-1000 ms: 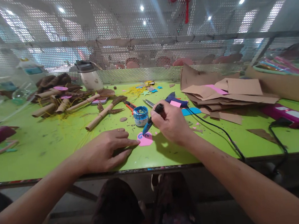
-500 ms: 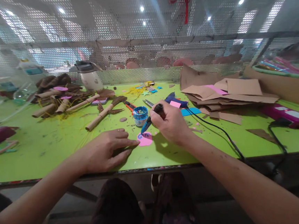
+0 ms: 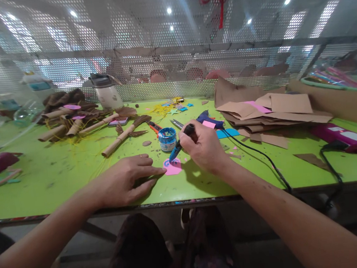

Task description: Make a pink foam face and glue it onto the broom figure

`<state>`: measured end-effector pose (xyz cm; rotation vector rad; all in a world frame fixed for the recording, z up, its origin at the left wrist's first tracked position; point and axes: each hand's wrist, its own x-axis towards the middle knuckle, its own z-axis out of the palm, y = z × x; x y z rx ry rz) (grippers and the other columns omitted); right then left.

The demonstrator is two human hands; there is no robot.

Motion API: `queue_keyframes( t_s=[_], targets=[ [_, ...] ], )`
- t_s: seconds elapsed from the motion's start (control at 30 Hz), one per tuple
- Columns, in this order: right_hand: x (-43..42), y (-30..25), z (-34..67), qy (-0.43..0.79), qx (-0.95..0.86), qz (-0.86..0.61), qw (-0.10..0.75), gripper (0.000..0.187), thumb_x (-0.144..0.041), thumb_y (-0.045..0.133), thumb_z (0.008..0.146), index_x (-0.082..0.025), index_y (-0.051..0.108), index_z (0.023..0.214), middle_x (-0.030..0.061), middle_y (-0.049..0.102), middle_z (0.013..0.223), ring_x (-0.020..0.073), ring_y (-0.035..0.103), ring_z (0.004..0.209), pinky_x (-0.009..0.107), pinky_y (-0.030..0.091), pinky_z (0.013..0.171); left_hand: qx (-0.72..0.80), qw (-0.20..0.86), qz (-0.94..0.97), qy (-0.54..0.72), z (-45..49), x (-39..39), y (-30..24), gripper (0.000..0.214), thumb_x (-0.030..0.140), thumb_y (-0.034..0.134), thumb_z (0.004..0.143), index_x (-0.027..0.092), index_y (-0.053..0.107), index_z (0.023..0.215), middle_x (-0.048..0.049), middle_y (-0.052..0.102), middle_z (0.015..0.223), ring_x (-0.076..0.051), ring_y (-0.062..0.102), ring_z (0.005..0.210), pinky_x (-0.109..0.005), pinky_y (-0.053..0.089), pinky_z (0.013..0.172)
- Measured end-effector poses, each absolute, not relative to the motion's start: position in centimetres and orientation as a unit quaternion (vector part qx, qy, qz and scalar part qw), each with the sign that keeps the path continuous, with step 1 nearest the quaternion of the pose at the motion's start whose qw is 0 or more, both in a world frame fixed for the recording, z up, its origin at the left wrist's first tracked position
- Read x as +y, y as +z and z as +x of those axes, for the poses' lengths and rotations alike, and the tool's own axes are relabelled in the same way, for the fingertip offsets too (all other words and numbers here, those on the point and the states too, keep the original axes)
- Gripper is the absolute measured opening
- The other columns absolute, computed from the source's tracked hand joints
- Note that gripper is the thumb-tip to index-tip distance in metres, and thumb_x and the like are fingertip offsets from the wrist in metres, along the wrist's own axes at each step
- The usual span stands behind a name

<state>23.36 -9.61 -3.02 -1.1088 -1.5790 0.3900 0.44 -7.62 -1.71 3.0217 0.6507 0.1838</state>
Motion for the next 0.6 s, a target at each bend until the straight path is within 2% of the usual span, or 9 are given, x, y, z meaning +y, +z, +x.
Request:
queue_keyframes(
  t_s=[0.33, 0.6],
  targets=[
    [-9.61, -3.25, 23.45, 0.150, -0.678, -0.477, 0.539, 0.013, -0.028, 0.055, 0.087, -0.018, 0.055, 0.079, -0.0039, 0.053, 0.060, 0.0095, 0.049, 0.053, 0.023, 0.040, 0.053, 0.209, 0.020, 0.976, 0.063, 0.41, -7.61, -1.80, 0.033, 0.021, 0.048, 0.090, 0.021, 0.070, 0.115, -0.0059, 0.061, 0.082, -0.019, 0.059, 0.078, -0.029, 0.042, 0.070],
    [-9.81, -2.91, 23.42, 0.152, -0.668, -0.472, 0.555, 0.013, -0.026, 0.054, 0.087, -0.019, 0.053, 0.077, -0.0054, 0.050, 0.055, 0.0089, 0.046, 0.047, 0.023, 0.037, 0.048, 0.210, 0.020, 0.976, 0.059, 0.40, -7.59, -1.79, 0.034, 0.021, 0.049, 0.090, 0.020, 0.069, 0.117, -0.0061, 0.062, 0.082, -0.019, 0.059, 0.079, -0.029, 0.043, 0.070]
  ],
)
